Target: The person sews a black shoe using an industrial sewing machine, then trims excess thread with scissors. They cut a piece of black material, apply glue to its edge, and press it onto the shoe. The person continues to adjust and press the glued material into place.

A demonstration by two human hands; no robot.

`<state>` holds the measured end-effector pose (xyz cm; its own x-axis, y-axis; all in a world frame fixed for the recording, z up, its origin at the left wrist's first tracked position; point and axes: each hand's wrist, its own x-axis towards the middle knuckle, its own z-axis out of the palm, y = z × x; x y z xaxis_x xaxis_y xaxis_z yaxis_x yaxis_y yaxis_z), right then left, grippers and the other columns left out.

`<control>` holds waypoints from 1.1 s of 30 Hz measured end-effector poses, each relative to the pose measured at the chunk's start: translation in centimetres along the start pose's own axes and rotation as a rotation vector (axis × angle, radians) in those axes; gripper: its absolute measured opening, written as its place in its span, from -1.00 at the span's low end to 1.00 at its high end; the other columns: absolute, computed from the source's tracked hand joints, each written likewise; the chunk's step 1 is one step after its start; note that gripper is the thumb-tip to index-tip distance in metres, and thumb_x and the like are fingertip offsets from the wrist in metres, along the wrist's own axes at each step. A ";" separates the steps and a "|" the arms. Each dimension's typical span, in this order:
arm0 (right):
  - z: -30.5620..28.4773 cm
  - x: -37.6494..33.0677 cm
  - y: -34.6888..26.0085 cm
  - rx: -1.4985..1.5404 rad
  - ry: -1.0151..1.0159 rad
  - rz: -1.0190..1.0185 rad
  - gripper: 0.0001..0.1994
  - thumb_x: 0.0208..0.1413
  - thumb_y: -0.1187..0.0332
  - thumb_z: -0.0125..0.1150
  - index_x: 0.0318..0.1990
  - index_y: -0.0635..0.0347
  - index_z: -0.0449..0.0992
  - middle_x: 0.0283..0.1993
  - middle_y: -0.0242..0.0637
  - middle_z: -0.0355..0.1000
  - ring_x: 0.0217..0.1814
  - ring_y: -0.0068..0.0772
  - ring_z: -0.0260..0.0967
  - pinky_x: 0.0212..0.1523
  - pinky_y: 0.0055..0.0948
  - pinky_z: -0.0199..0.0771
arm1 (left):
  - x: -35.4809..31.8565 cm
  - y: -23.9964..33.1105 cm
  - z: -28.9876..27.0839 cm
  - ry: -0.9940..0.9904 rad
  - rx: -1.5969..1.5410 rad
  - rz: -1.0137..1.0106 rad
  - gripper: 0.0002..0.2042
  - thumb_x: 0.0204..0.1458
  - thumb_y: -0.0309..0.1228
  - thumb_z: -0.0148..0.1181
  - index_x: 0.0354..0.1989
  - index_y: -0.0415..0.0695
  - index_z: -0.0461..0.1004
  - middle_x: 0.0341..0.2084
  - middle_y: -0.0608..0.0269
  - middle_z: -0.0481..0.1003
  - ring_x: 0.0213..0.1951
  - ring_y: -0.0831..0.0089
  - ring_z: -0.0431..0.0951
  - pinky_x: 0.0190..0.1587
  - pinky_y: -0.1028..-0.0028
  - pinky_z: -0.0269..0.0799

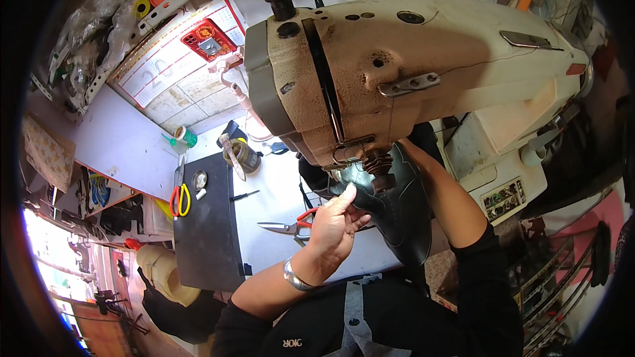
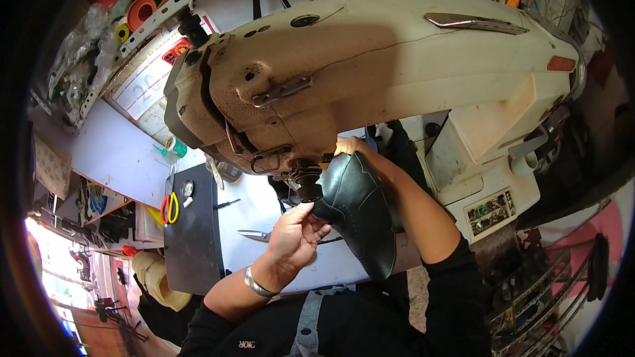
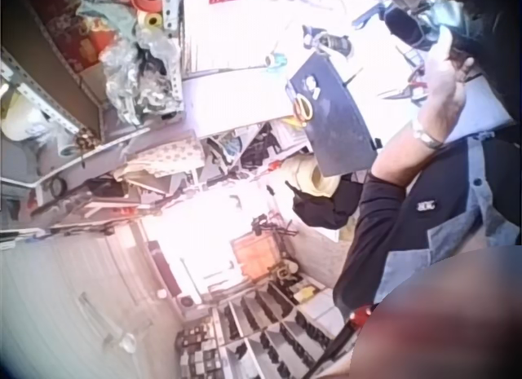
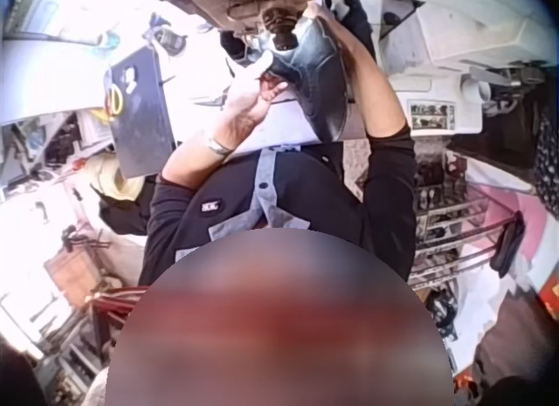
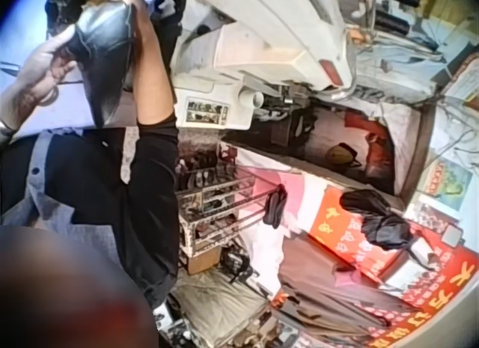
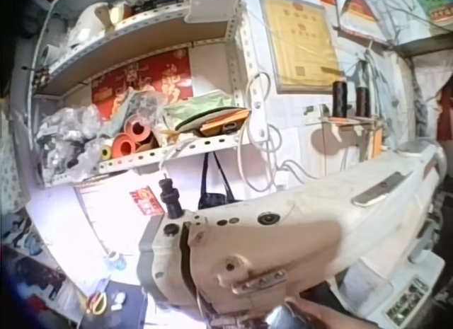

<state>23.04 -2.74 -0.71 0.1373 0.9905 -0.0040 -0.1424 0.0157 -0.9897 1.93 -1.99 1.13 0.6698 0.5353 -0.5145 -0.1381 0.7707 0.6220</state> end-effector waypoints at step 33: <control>5.2 -13.6 11.4 -0.961 -0.004 -0.451 -0.48 0.10 0.35 0.13 0.23 0.26 0.24 0.20 -0.01 0.26 0.21 -0.02 0.24 0.24 -0.25 0.18 | 4.9 6.2 -11.4 0.364 0.878 0.830 -0.90 0.16 -0.48 0.07 -0.22 -0.22 0.45 -0.35 0.30 0.50 -0.33 0.62 0.42 -0.28 0.59 0.32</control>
<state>14.42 -15.32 -11.16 -0.0197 0.9204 0.3906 0.7555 0.2696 -0.5972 -3.92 9.34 -4.24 0.3551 0.9188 0.1727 0.2038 -0.2563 0.9449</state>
